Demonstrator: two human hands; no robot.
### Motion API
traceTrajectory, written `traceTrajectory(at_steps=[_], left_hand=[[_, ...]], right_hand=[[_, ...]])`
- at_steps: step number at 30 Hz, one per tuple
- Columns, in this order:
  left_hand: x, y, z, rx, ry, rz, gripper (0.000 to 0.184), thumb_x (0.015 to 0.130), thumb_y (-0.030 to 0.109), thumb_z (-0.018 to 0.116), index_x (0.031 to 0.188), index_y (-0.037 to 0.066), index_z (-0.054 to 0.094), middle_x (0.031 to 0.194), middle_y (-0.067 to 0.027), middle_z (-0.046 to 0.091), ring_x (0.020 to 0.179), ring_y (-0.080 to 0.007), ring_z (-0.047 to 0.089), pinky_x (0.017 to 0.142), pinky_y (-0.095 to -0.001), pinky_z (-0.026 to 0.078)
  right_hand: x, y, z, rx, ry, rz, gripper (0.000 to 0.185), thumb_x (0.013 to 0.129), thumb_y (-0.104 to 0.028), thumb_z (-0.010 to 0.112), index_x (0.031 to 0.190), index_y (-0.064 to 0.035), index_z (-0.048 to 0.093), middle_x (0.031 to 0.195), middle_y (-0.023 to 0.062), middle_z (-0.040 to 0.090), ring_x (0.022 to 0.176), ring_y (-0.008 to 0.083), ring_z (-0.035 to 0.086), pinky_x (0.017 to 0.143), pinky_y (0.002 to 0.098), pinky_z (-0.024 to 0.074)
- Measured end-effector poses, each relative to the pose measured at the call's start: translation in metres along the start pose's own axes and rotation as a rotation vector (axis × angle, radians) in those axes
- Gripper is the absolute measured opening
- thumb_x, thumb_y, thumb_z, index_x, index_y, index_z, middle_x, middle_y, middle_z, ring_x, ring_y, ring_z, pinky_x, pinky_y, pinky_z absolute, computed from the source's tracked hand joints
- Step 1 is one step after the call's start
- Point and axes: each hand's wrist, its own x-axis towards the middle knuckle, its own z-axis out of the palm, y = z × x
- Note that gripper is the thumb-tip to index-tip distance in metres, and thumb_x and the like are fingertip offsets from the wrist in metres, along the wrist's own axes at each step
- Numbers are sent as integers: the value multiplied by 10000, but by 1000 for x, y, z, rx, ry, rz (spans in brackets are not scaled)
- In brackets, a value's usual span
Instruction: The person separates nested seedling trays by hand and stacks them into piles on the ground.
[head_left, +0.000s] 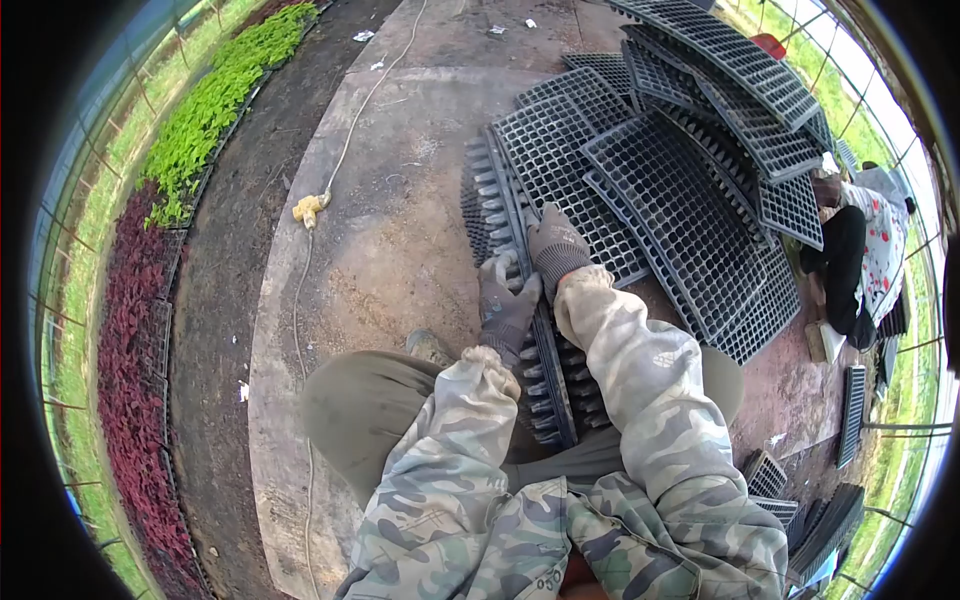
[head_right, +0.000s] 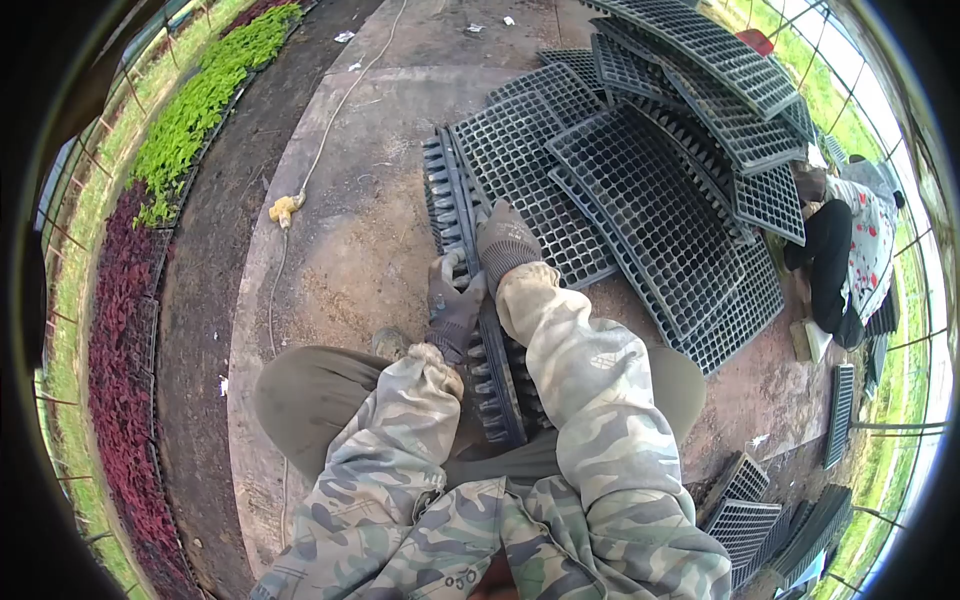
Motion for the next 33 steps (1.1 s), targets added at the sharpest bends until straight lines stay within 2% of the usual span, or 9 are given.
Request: traceTrajectory(at_steps=[5, 7, 8, 13, 16, 22, 29, 31, 33], left_hand=[[2, 25, -15, -267, -24, -276, 582, 720, 217, 753, 1201, -20, 529, 1207, -152, 464, 1057, -227, 545, 891, -329, 482], [4, 20, -13, 39, -49, -84, 600, 703, 229, 756, 1198, -25, 530, 1226, -152, 451, 1069, -242, 536, 914, -344, 476], [5, 33, -16, -161, -143, -253, 608, 689, 244, 757, 1186, -28, 536, 1239, -150, 438, 1082, -254, 525, 928, -354, 472], [0, 10, 3, -10, -105, -113, 591, 691, 232, 760, 1172, -28, 539, 1230, -147, 431, 1089, -250, 526, 908, -357, 490], [-8, -2, 11, -124, -6, -126, 556, 643, 292, 772, 1109, 48, 595, 1153, -183, 496, 1091, -343, 508, 953, -417, 430], [-5, 0, -12, -9, -27, -24, 538, 704, 180, 754, 1148, -31, 536, 1205, -149, 441, 1049, -242, 556, 872, -347, 513], [3, 37, -32, -90, -165, -192, 476, 694, 172, 747, 1081, -41, 568, 1142, -139, 489, 995, -218, 573, 843, -319, 508], [-7, 28, -33, -130, -121, -180, 470, 691, 167, 747, 1073, -38, 566, 1130, -133, 496, 973, -211, 578, 832, -314, 510], [-28, 26, -52, -185, -52, -185, 439, 682, 150, 750, 1038, -23, 560, 1094, -117, 517, 917, -195, 594, 798, -300, 522]], right_hand=[[33, -9, 0, -118, -35, 41, 453, 980, -417, 337, 1181, -70, 547, 1143, 179, 630, 1097, 344, 588, 935, 461, 460], [43, 14, -3, -75, 42, 72, 493, 981, -445, 305, 1178, -76, 565, 1135, 187, 629, 1093, 353, 586, 942, 456, 449], [48, 23, -5, -48, 33, 87, 491, 980, -445, 308, 1175, -76, 564, 1140, 190, 626, 1090, 354, 587, 940, 457, 451], [43, 10, -1, -107, 69, 88, 463, 960, -434, 382, 1220, -72, 507, 1142, 214, 613, 1084, 352, 588, 922, 457, 458], [49, -25, -6, -132, 60, 95, 440, 960, -399, 396, 1226, -64, 496, 1142, 195, 622, 1088, 338, 593, 918, 464, 468], [70, -37, -6, -174, 12, 92, 416, 981, -396, 371, 1188, -100, 577, 1181, 137, 629, 1115, 301, 597, 925, 442, 483], [82, -10, -14, -96, 43, 118, 362, 953, -345, 433, 1170, -109, 602, 1154, 154, 635, 1087, 309, 610, 908, 425, 491], [100, 13, -1, -146, 148, 137, 458, 957, -436, 380, 1148, -87, 606, 1107, 170, 644, 1067, 291, 608, 898, 438, 472], [165, 114, 12, 216, -8, 317, 501, 955, -448, 397, 1108, -31, 629, 1041, 192, 661, 973, 304, 649, 836, 409, 508]])
